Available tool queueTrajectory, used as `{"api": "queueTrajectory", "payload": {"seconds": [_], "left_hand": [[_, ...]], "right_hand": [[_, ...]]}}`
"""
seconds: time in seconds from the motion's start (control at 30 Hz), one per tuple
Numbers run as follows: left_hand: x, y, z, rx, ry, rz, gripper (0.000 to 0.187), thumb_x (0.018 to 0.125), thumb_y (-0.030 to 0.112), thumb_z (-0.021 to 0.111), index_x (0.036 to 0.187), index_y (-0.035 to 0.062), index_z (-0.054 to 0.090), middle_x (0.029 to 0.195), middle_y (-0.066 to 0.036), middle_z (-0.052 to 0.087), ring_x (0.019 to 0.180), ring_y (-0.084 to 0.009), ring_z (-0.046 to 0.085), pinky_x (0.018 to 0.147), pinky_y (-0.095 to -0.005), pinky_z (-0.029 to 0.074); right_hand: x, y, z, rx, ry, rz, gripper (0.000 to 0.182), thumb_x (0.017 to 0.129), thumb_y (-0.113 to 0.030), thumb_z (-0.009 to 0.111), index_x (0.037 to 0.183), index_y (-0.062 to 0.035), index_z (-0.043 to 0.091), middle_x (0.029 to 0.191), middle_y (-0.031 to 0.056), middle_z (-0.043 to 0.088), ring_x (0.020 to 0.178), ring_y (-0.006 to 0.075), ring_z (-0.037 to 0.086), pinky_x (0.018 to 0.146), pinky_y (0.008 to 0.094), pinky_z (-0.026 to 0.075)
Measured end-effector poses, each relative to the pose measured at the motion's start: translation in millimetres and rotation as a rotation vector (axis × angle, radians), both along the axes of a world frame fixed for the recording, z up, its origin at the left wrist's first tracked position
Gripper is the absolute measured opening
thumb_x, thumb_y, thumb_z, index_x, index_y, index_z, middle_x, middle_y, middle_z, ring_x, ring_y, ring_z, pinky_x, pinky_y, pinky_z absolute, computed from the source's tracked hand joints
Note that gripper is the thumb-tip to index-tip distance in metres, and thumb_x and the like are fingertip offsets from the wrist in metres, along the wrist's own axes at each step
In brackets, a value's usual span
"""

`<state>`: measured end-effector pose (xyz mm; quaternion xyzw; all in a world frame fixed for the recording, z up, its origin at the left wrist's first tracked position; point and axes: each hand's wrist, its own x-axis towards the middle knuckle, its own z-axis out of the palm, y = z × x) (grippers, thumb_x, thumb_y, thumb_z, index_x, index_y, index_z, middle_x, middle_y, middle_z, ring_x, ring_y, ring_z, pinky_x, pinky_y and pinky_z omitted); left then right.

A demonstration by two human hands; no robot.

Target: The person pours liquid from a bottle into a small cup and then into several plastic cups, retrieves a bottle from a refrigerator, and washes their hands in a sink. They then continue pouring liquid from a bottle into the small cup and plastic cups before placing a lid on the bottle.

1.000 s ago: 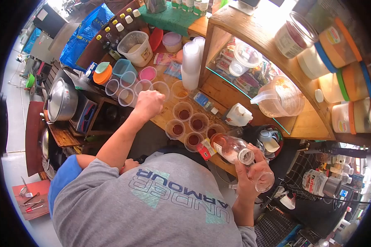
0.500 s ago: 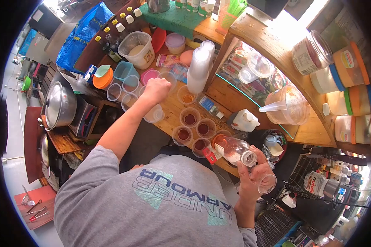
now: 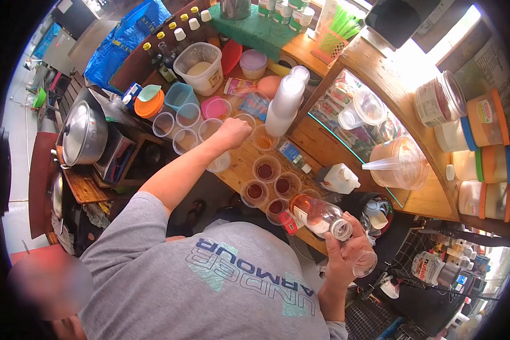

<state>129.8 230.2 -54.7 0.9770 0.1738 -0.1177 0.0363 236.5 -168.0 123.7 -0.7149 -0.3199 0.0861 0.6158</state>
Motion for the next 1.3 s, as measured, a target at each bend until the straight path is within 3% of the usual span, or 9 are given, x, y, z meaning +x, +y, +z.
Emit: {"api": "queueTrajectory", "payload": {"seconds": [0.2,0.3,0.43,0.53,0.63,0.7,0.8,1.07,1.3], "left_hand": [[4.2,20.8,53.3,-0.007,-0.231,0.17,0.015,0.082,0.011,0.069,0.092,0.004,0.077,0.098,-0.019,0.078,0.092,-0.0355,0.077,0.076,-0.0473,0.063],[36.0,59.9,34.3,-0.043,-0.318,0.195,0.031,0.09,0.016,0.062,0.119,0.0156,0.074,0.108,-0.018,0.076,0.1,-0.0372,0.074,0.086,-0.0485,0.06],[69.2,84.0,-1.2,-0.012,-0.205,0.094,0.027,0.092,0.016,0.061,0.114,0.0166,0.076,0.109,-0.017,0.076,0.101,-0.0371,0.074,0.086,-0.0498,0.06],[81.4,84.5,-5.6,0.026,-0.051,0.005,0.025,0.091,0.015,0.064,0.111,0.0158,0.079,0.11,-0.014,0.077,0.104,-0.0341,0.075,0.087,-0.0481,0.06],[77.8,81.0,23.1,0.039,-0.078,0.037,0.023,0.09,0.018,0.065,0.107,0.0154,0.08,0.109,-0.015,0.077,0.102,-0.0339,0.075,0.086,-0.0468,0.061],[68.1,81.3,36.0,0.046,-0.142,0.095,0.021,0.089,0.019,0.066,0.102,0.0159,0.081,0.107,-0.015,0.078,0.101,-0.0343,0.076,0.085,-0.0481,0.061],[55.5,100.6,16.8,0.063,-0.268,0.156,0.016,0.09,0.028,0.067,0.095,0.0192,0.079,0.095,-0.015,0.077,0.091,-0.0366,0.075,0.08,-0.0508,0.06],[4.0,44.8,77.9,0.128,-0.566,0.31,0.016,0.093,0.027,0.067,0.093,0.0139,0.077,0.09,-0.014,0.077,0.086,-0.036,0.075,0.077,-0.0492,0.059],[-55.6,-90.4,125.2,0.121,-0.763,0.446,0.012,0.091,0.026,0.072,0.091,0.0147,0.074,0.076,-0.014,0.073,0.072,-0.035,0.073,0.065,-0.0473,0.058]], "right_hand": [[-2.9,-5.1,-5.4,0.035,-0.005,0.038,0.041,0.082,0.003,0.085,0.084,-0.0106,0.047,0.132,0.0269,0.067,0.127,0.0316,0.063,0.114,0.049,0.044],[-11.4,-3.4,2.3,-0.007,0.001,-0.008,0.04,0.082,0.002,0.085,0.084,-0.0104,0.047,0.131,0.0263,0.068,0.127,0.0318,0.063,0.114,0.049,0.044],[-11.5,-7.3,1.0,-0.01,-0.041,-0.052,0.037,0.08,0.001,0.086,0.08,-0.0089,0.051,0.121,0.0201,0.072,0.119,0.0321,0.067,0.11,0.0493,0.048],[-13.7,-15.6,-3.2,-0.028,-0.002,-0.033,0.039,0.082,0.002,0.086,0.085,-0.0095,0.048,0.13,0.0264,0.068,0.125,0.0324,0.064,0.115,0.0495,0.044],[-13.6,-15.1,-1.9,-0.025,-0.03,-0.02,0.039,0.082,0.003,0.085,0.084,-0.0094,0.048,0.13,0.0267,0.068,0.125,0.0323,0.064,0.114,0.0498,0.045],[-15.0,-11.8,0.5,-0.022,-0.015,-0.075,0.034,0.079,0.0,0.087,0.079,-0.0068,0.054,0.119,0.0187,0.074,0.119,0.0321,0.067,0.109,0.0488,0.049],[-14.9,-14.0,-0.2,-0.03,0.006,-0.072,0.033,0.079,0.0,0.087,0.08,-0.0059,0.055,0.119,0.0187,0.074,0.119,0.0322,0.067,0.108,0.0485,0.049],[-0.9,-21.1,-11.3,0.071,0.025,0.03,0.04,0.079,0.004,0.086,0.077,-0.0101,0.049,0.121,0.02,0.073,0.122,0.0322,0.067,0.108,0.0482,0.05],[15.8,-29.0,-13.0,0.115,-0.025,0.152,0.042,0.081,0.006,0.085,0.079,-0.0104,0.046,0.125,0.0269,0.07,0.121,0.0306,0.067,0.106,0.0453,0.051]]}}
